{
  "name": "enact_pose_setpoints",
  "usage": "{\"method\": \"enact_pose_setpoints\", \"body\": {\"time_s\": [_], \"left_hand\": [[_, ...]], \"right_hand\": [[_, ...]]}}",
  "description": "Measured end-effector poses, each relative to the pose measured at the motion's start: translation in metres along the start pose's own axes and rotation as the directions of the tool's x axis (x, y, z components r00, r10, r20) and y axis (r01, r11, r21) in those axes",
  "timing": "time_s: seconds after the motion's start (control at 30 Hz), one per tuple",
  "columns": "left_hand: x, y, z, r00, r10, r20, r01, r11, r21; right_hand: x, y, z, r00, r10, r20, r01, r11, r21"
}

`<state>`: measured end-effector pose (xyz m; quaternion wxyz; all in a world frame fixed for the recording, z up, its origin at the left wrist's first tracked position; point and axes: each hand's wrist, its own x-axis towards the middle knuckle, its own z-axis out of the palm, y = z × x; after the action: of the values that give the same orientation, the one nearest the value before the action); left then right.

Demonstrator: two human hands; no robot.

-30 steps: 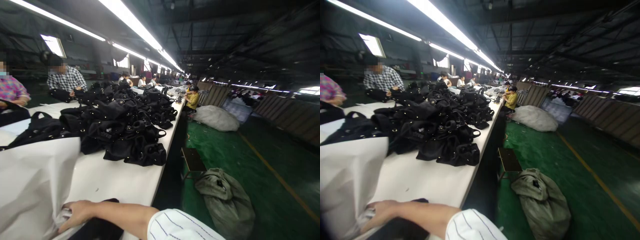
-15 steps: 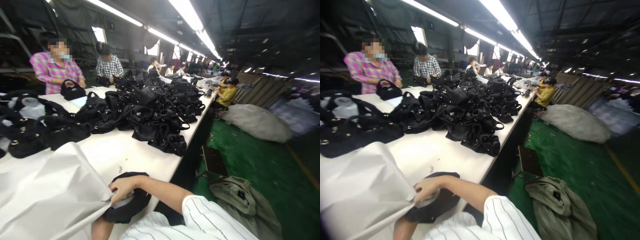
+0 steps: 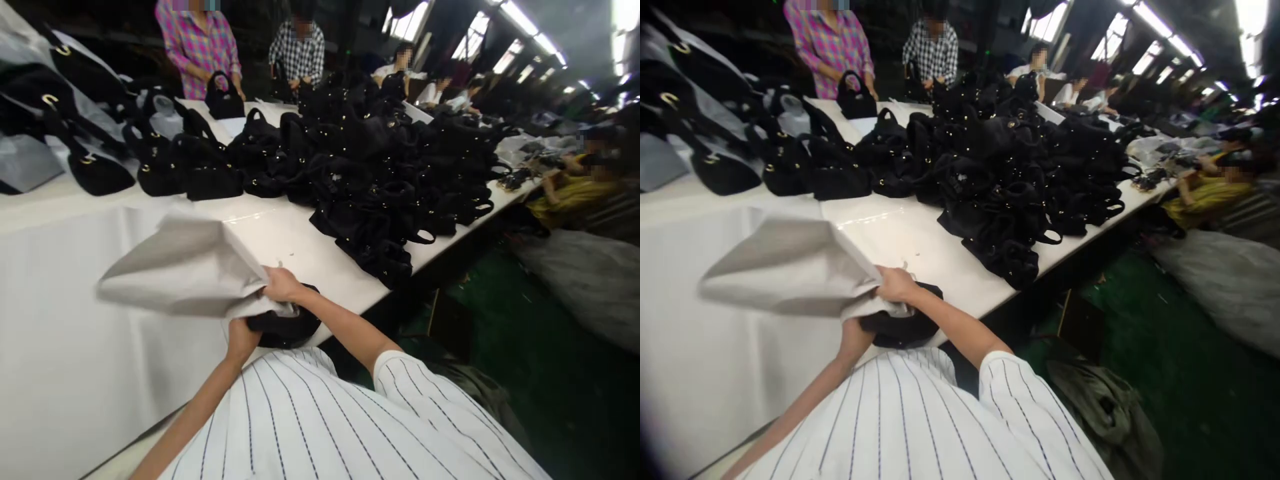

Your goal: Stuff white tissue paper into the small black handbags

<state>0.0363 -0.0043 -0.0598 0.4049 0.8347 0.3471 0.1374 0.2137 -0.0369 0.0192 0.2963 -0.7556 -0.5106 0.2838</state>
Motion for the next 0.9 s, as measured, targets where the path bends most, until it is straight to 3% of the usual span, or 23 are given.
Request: {"method": "enact_pose_setpoints", "body": {"time_s": [0.1, 0.2, 0.27, 0.43, 0.5, 0.57, 0.67, 0.73, 0.77, 0.83, 0.9], "left_hand": [[-0.002, -0.009, -0.007, 0.996, -0.006, -0.087, -0.006, 0.991, -0.136], [-0.004, -0.012, -0.011, 0.987, 0.009, -0.163, -0.033, 0.989, -0.141], [-0.003, -0.01, -0.012, 0.985, 0.03, -0.172, -0.041, 0.997, -0.058], [0.012, 0.001, -0.008, 0.988, 0.155, 0.009, -0.154, 0.973, 0.174], [0.02, 0.006, -0.01, 0.98, 0.171, 0.105, -0.185, 0.972, 0.143], [0.026, 0.01, -0.019, 0.951, 0.155, 0.268, -0.171, 0.985, 0.039], [0.031, 0.014, -0.044, 0.833, 0.101, 0.544, -0.056, 0.994, -0.098], [0.034, 0.018, -0.06, 0.765, 0.048, 0.642, 0.047, 0.99, -0.131], [0.036, 0.021, -0.065, 0.754, 0.016, 0.657, 0.084, 0.989, -0.121], [0.041, 0.027, -0.066, 0.788, -0.072, 0.611, 0.106, 0.994, -0.021], [0.048, 0.033, -0.056, 0.841, -0.167, 0.515, 0.1, 0.983, 0.155]], "right_hand": [[-0.01, 0.026, -0.009, 0.959, 0.195, -0.207, -0.161, 0.972, 0.17], [-0.024, 0.038, -0.016, 0.941, 0.269, -0.207, -0.22, 0.948, 0.229], [-0.036, 0.038, -0.016, 0.947, 0.227, -0.227, -0.195, 0.969, 0.155], [-0.059, 0.029, -0.014, 0.974, 0.007, -0.228, -0.024, 0.997, -0.07], [-0.062, 0.026, -0.016, 0.976, -0.033, -0.217, 0.02, 0.998, -0.059], [-0.06, 0.028, -0.019, 0.968, -0.03, -0.249, 0.037, 0.999, 0.022], [-0.055, 0.037, -0.022, 0.912, 0.126, -0.389, -0.025, 0.966, 0.256], [-0.053, 0.044, -0.022, 0.842, 0.291, -0.455, -0.074, 0.897, 0.436], [-0.052, 0.047, -0.021, 0.81, 0.361, -0.461, -0.085, 0.851, 0.518], [-0.053, 0.05, -0.02, 0.782, 0.453, -0.428, -0.079, 0.753, 0.653], [-0.054, 0.047, -0.021, 0.808, 0.475, -0.348, -0.06, 0.654, 0.754]]}}
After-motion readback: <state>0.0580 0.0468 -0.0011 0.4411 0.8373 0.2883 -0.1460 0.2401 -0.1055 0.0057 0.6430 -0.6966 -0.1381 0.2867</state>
